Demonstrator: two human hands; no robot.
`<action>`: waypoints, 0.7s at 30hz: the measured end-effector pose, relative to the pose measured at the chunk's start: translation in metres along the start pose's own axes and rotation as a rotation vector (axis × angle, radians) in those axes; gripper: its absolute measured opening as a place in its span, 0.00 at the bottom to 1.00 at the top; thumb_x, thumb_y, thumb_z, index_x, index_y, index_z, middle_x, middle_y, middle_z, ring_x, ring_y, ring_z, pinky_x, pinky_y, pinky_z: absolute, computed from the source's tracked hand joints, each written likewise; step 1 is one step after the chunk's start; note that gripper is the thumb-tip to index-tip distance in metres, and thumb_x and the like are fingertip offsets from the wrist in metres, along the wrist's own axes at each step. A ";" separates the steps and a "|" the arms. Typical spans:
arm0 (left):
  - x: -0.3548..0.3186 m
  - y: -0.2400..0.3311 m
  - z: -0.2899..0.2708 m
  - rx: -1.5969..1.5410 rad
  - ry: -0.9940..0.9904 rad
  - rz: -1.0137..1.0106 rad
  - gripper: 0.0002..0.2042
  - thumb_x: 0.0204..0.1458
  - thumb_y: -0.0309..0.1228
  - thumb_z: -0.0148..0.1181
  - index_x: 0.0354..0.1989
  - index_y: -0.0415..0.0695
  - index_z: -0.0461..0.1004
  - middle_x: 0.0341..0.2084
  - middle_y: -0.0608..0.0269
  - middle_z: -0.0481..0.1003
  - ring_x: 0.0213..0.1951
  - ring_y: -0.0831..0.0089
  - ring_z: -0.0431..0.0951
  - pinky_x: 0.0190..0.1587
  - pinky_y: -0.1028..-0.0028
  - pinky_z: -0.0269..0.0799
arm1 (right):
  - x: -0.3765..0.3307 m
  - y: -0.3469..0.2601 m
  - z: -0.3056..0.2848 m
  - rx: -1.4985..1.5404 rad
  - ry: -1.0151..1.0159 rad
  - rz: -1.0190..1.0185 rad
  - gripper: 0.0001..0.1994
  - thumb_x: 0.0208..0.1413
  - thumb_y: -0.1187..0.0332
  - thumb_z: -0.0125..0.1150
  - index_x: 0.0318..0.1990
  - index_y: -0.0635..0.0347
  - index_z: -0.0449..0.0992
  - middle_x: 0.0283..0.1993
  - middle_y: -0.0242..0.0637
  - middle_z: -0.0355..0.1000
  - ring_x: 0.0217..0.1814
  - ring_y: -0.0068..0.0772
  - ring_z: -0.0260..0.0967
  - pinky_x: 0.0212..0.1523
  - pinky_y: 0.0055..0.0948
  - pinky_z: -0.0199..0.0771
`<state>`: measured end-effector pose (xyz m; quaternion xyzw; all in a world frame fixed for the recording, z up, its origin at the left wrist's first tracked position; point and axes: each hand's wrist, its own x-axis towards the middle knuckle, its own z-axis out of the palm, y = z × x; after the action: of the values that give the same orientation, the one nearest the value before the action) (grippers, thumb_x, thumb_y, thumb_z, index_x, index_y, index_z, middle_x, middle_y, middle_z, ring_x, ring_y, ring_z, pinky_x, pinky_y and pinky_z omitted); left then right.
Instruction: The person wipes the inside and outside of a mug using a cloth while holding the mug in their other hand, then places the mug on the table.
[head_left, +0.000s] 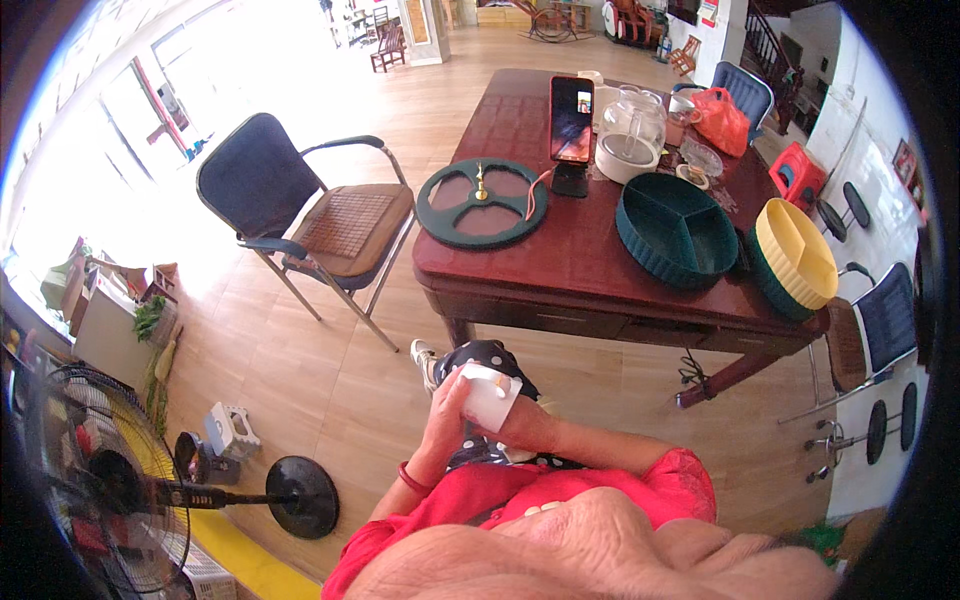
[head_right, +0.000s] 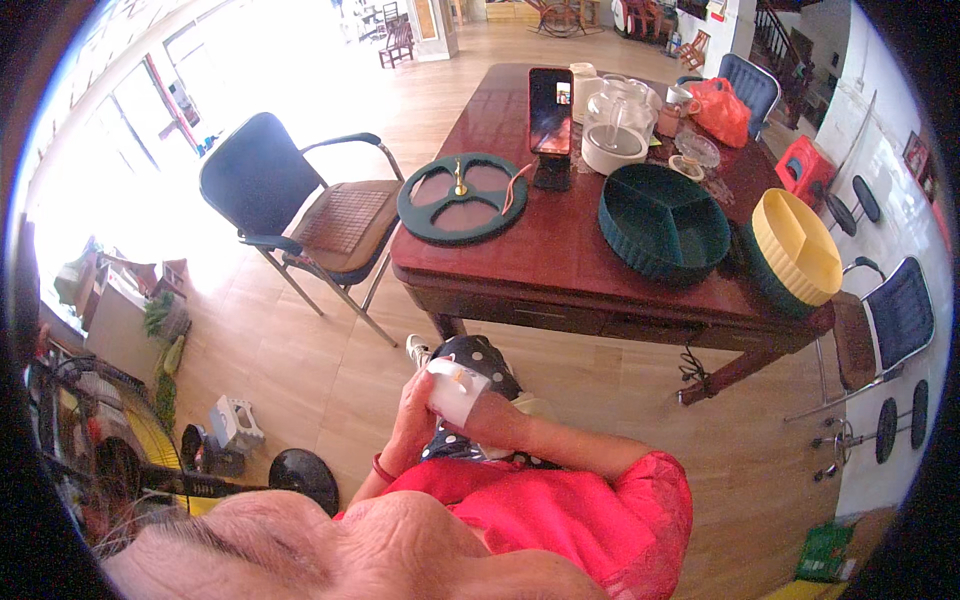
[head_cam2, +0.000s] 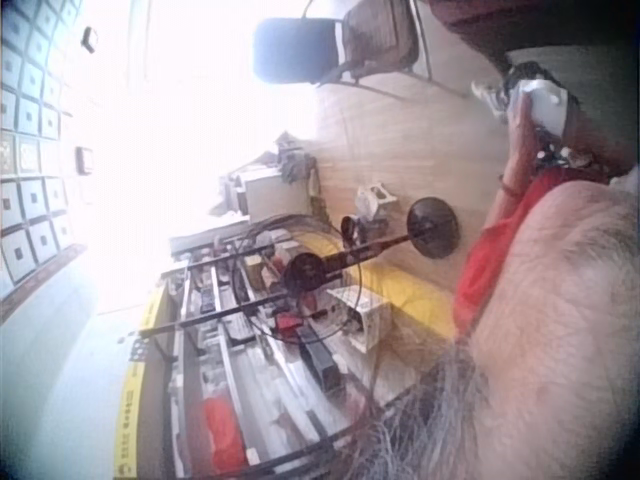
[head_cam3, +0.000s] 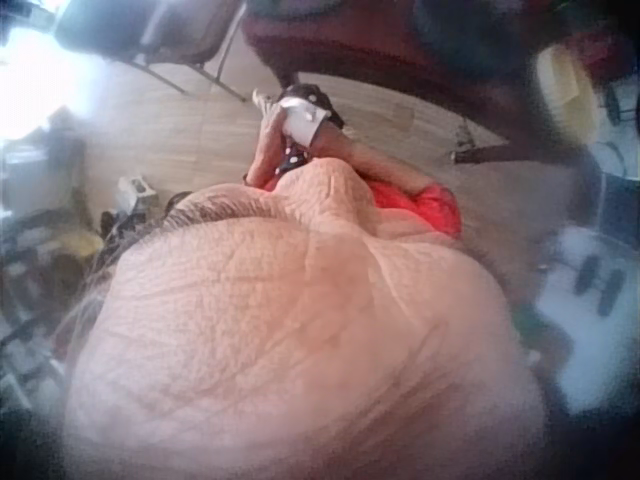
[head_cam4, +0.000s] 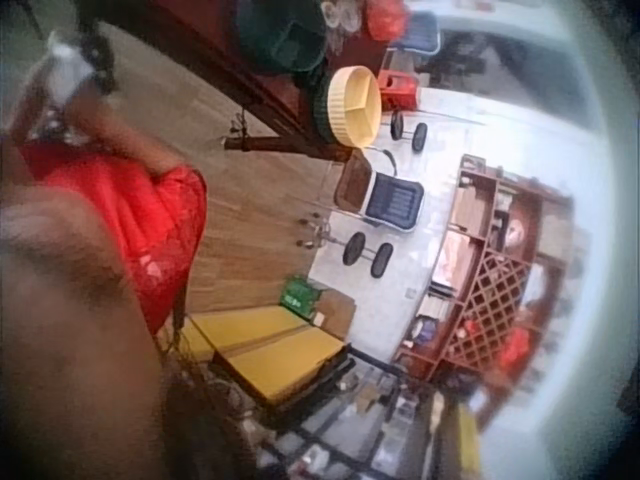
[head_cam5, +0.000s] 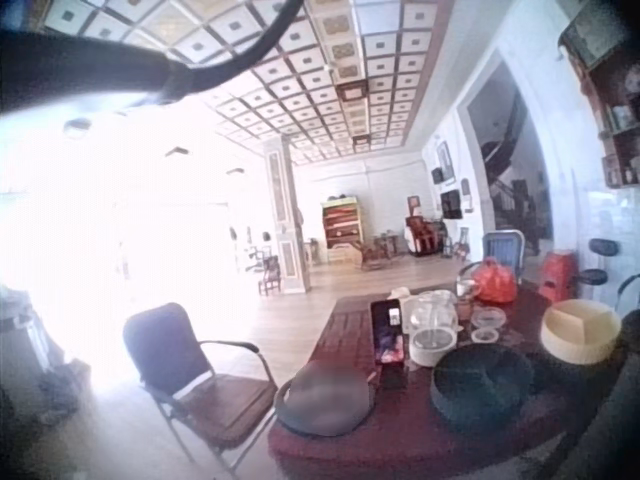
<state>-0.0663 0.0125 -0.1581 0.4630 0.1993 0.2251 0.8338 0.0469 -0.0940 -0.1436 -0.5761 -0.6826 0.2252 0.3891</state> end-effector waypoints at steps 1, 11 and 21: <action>-0.002 -0.002 0.002 -0.008 -0.018 0.022 0.30 0.54 0.47 0.52 0.58 0.38 0.59 0.47 0.60 0.70 0.46 0.73 0.70 0.49 0.74 0.66 | -0.003 0.008 0.006 -0.012 0.002 0.010 0.22 0.51 0.62 0.56 0.54 0.59 0.66 0.59 0.49 0.58 0.63 0.51 0.52 0.63 0.42 0.49; 0.004 0.005 0.019 -0.191 -0.088 0.037 0.26 0.54 0.46 0.53 0.54 0.39 0.62 0.41 0.61 0.71 0.43 0.74 0.72 0.46 0.74 0.68 | -0.012 -0.019 -0.003 0.318 0.213 0.147 0.24 0.49 0.67 0.60 0.54 0.63 0.64 0.53 0.41 0.66 0.55 0.39 0.64 0.54 0.37 0.63; 0.007 -0.004 0.016 0.089 -0.147 0.262 0.33 0.52 0.53 0.53 0.58 0.41 0.57 0.43 0.62 0.68 0.46 0.73 0.68 0.50 0.75 0.64 | -0.023 0.007 -0.008 0.413 0.250 0.202 0.19 0.47 0.68 0.64 0.47 0.62 0.71 0.38 0.38 0.73 0.39 0.34 0.71 0.40 0.32 0.71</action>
<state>-0.0512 0.0034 -0.1543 0.5367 0.0856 0.2883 0.7883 0.0585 -0.1161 -0.1505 -0.5731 -0.5079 0.3245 0.5552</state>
